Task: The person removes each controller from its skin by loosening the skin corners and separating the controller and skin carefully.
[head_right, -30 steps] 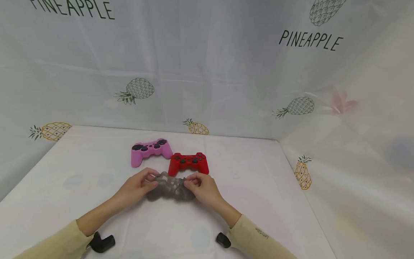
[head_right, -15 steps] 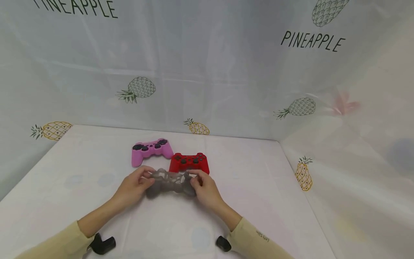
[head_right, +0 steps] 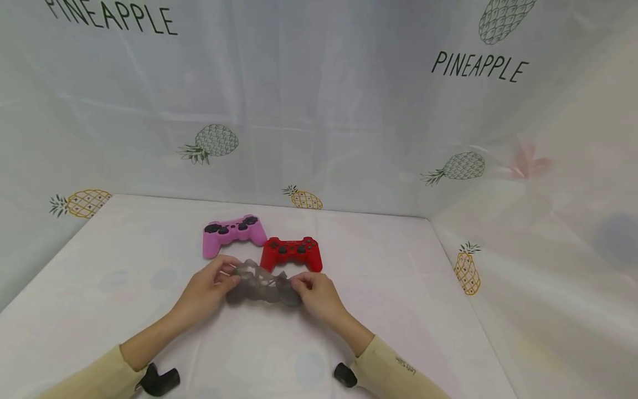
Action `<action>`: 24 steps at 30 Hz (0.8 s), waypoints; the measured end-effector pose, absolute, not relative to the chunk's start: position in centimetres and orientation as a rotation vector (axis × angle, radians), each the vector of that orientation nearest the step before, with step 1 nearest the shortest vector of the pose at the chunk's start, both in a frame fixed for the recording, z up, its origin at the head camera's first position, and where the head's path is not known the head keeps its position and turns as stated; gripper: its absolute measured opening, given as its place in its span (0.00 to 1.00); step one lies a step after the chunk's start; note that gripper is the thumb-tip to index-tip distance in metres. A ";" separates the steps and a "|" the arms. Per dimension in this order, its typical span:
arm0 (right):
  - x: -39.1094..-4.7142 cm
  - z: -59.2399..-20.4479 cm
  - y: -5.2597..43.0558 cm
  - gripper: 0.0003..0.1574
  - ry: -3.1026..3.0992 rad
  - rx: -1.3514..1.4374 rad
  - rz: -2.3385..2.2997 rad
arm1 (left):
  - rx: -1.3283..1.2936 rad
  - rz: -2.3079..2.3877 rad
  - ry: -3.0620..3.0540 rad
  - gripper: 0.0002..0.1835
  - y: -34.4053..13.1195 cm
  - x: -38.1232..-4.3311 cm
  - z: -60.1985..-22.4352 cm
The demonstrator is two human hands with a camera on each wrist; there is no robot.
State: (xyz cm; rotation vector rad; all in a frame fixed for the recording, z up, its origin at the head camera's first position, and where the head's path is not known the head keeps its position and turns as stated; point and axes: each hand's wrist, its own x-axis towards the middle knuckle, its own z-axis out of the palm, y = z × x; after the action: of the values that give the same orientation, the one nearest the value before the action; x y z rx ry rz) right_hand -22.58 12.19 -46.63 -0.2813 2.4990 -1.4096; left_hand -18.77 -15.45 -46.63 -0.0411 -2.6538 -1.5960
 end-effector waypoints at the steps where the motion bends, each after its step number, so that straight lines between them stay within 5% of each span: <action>1: -22.6 -46.6 12.2 0.13 2.496 -0.290 -1.403 | -0.045 -1.594 -2.656 0.15 -15.4 -18.8 -46.6; 14: -22.9 -46.2 12.4 0.10 2.295 -0.357 -1.495 | -0.178 -1.496 -2.642 0.14 -15.5 -18.7 -46.2; 24: -23.1 -46.3 13.0 0.20 2.275 -0.286 -1.733 | -0.083 -1.604 -2.665 0.19 -15.6 -18.4 -46.4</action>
State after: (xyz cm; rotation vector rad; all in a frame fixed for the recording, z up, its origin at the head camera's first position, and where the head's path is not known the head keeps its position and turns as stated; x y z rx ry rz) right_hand -23.14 13.02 -46.29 -0.2858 2.2750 -1.7331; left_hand -18.43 -15.64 -46.37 -0.0830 -2.6653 -1.6044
